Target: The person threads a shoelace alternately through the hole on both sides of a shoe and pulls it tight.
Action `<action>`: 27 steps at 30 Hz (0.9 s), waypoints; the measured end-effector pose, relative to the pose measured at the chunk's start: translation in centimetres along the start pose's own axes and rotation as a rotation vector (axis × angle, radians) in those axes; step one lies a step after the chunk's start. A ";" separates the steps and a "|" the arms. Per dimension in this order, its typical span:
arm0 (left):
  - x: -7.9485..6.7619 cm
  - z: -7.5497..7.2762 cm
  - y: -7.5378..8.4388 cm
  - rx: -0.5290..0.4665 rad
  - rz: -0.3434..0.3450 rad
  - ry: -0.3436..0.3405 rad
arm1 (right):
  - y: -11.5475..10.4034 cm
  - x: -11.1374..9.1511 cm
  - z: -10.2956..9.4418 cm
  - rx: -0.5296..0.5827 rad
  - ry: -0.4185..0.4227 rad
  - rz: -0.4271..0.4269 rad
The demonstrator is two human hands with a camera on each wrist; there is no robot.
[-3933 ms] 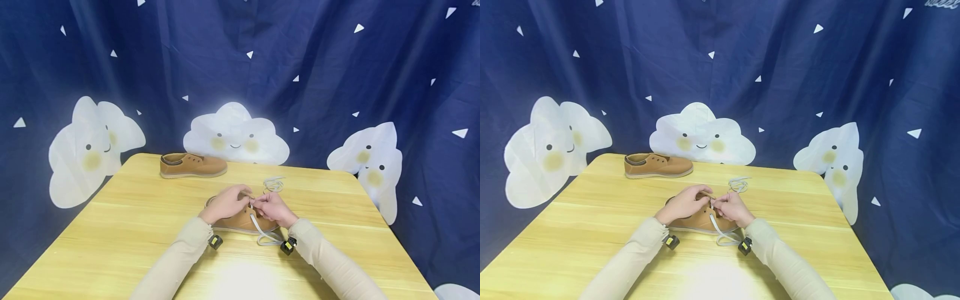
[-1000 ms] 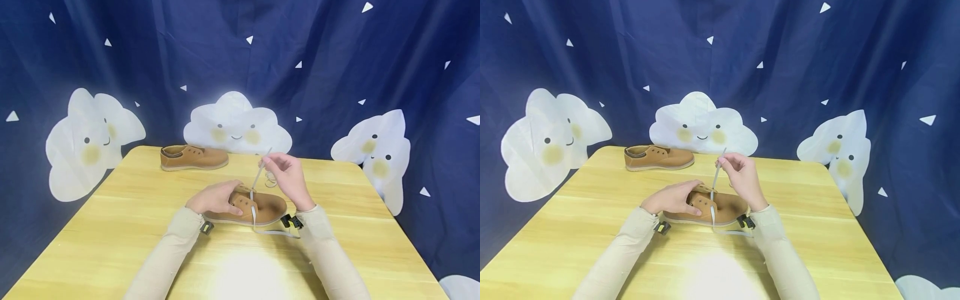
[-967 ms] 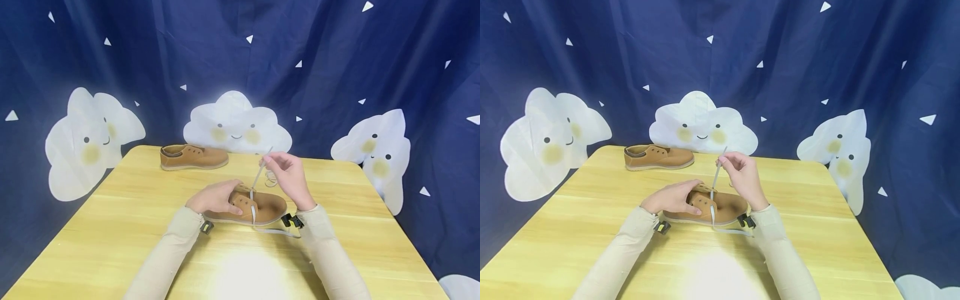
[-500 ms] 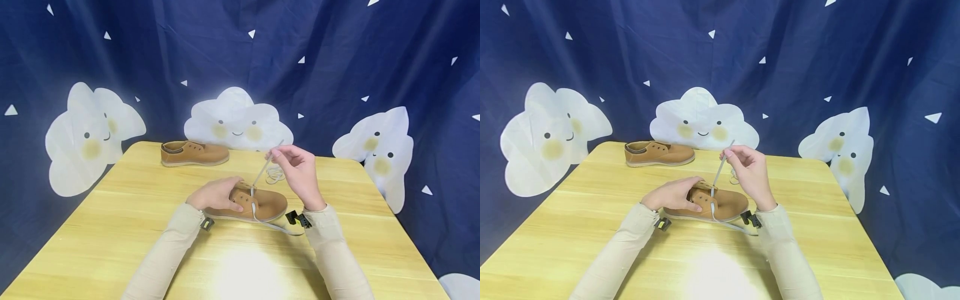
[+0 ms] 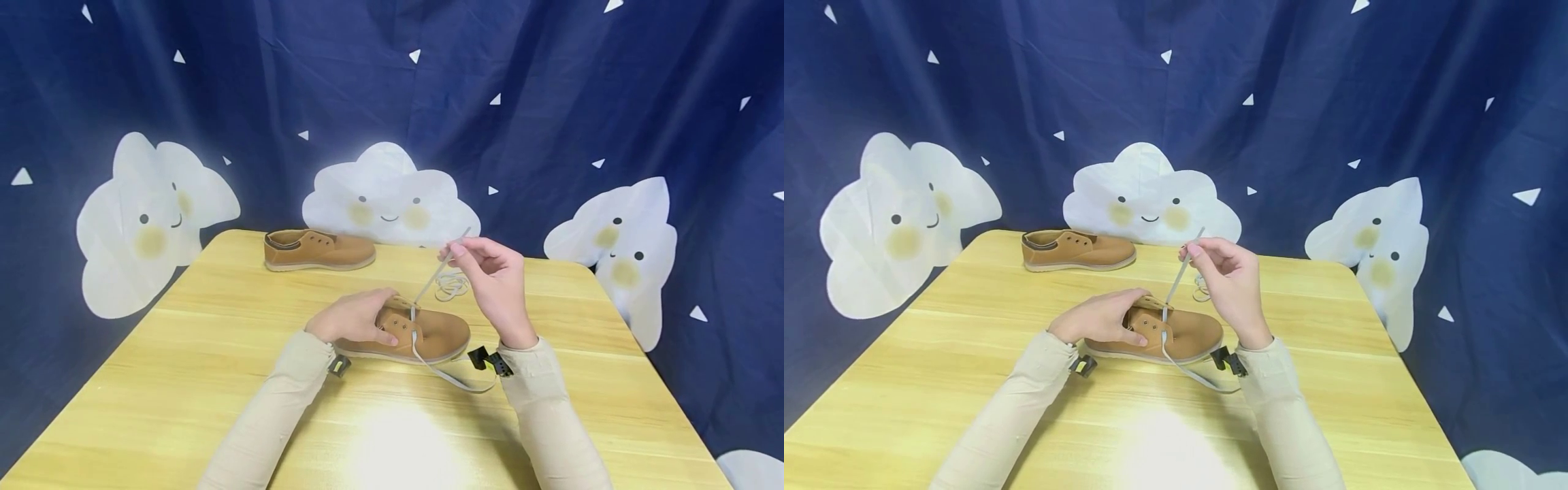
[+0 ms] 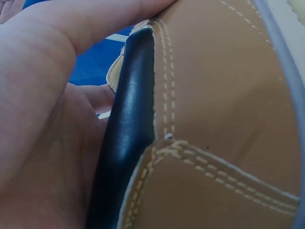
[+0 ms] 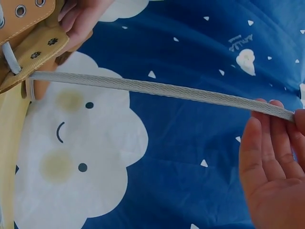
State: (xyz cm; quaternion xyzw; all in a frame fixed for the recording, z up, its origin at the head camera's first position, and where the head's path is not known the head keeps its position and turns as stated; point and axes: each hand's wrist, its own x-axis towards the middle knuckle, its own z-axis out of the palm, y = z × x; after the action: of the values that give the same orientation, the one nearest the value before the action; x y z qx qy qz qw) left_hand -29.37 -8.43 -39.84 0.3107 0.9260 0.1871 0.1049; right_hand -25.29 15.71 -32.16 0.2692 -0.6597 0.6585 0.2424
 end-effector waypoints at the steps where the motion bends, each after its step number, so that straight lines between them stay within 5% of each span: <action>1: 0.0 0.0 0.0 0.001 0.001 0.000 | 0.0 0.0 0.0 0.000 0.008 -0.006; 14: 0.0 -0.1 0.1 -0.001 -0.004 0.000 | -0.7 -0.1 0.7 0.065 0.040 -0.111; 27: -0.6 -1.0 0.4 -0.051 0.044 0.038 | 0.5 0.0 0.2 0.196 0.111 0.030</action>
State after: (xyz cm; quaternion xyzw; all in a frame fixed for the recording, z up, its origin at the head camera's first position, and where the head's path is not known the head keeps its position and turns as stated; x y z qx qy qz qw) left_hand -29.02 -8.75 -38.74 0.3246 0.9157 0.2188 0.0910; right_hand -25.62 15.53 -32.59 0.2449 -0.5815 0.7373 0.2412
